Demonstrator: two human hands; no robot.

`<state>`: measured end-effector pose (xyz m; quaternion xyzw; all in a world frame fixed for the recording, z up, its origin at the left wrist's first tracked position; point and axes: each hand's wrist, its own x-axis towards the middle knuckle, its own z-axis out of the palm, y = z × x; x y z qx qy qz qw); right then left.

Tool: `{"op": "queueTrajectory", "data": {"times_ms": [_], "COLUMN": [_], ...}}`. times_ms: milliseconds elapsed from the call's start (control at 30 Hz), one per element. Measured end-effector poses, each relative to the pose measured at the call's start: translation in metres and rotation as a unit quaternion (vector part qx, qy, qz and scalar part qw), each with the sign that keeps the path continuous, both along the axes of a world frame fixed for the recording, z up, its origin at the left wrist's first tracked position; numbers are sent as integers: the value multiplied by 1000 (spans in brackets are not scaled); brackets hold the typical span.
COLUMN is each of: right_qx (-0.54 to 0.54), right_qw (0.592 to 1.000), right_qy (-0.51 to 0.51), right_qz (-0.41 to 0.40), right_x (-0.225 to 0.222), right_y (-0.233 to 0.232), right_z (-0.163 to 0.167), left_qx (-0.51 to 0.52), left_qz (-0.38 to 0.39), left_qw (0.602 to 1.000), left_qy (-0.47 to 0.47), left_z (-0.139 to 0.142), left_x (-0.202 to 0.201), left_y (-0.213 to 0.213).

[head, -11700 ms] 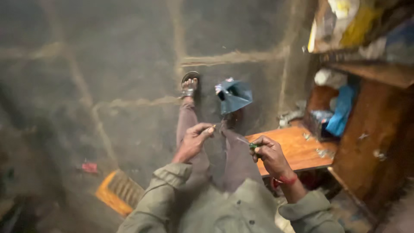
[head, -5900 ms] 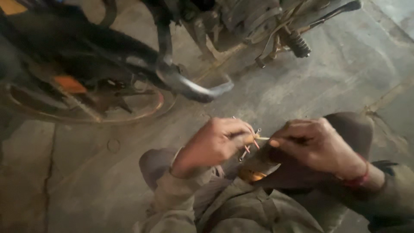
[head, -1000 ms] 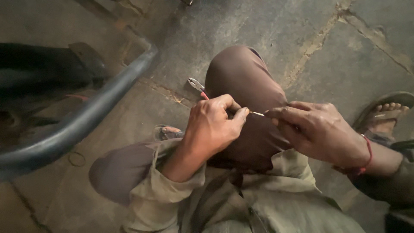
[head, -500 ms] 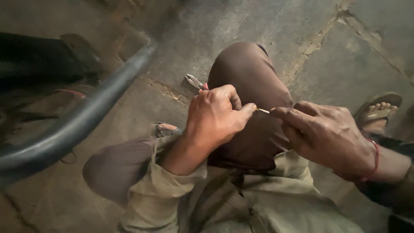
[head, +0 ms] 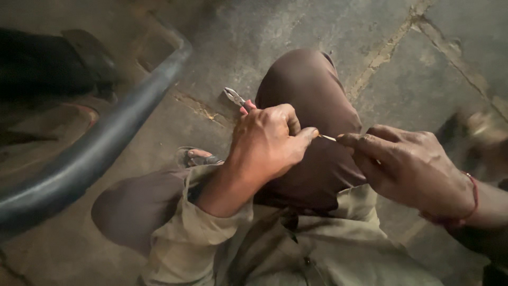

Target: The person strips the insulation from a wire using a pair of pliers, attaches a terminal connector to the end of the wire, and then installs the wire onto the motorcycle engine area.

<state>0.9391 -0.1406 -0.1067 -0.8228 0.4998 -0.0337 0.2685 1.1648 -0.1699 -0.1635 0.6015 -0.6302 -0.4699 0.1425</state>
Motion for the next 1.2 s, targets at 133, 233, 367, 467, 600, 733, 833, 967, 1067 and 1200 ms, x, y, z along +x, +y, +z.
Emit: {"op": "queueTrajectory", "data": {"times_ms": [133,233,367,467,600,733,833,967,1067,1200], "right_qx": [-35,-52,24,26,62,112,252,333,314,135], "right_qw": [999,998,999,999,998,991,958,926,936,987], "right_qy": [28,25,44,15,-23,-62,-6,20,9,-60], "right_qz": [5,24,-3,16,-6,-42,-133,-178,-156,-70], "right_x": [5,7,8,7,5,4,4,8,4,-2], "right_y": [5,5,-2,-10,-16,-23,-29,-37,-38,-24], "right_z": [2,3,1,-2,-6,-10,-12,-17,-15,-15], "left_qx": [-28,-23,-27,-59,-75,-68,-52,-47,-15,-4], "left_qz": [-5,0,1,8,-2,-19,-32,-43,-28,-30], "left_qw": [1000,1000,999,998,996,996,996,996,997,997], "left_qy": [-3,8,26,32,55,59,68,68,68,65], "left_z": [1,-1,-4,-5,-7,-8,-9,-9,-10,-11], "left_x": [-1,-1,-1,-2,0,2,5,6,4,2], "left_y": [1,3,6,8,9,7,4,2,0,-3]}}
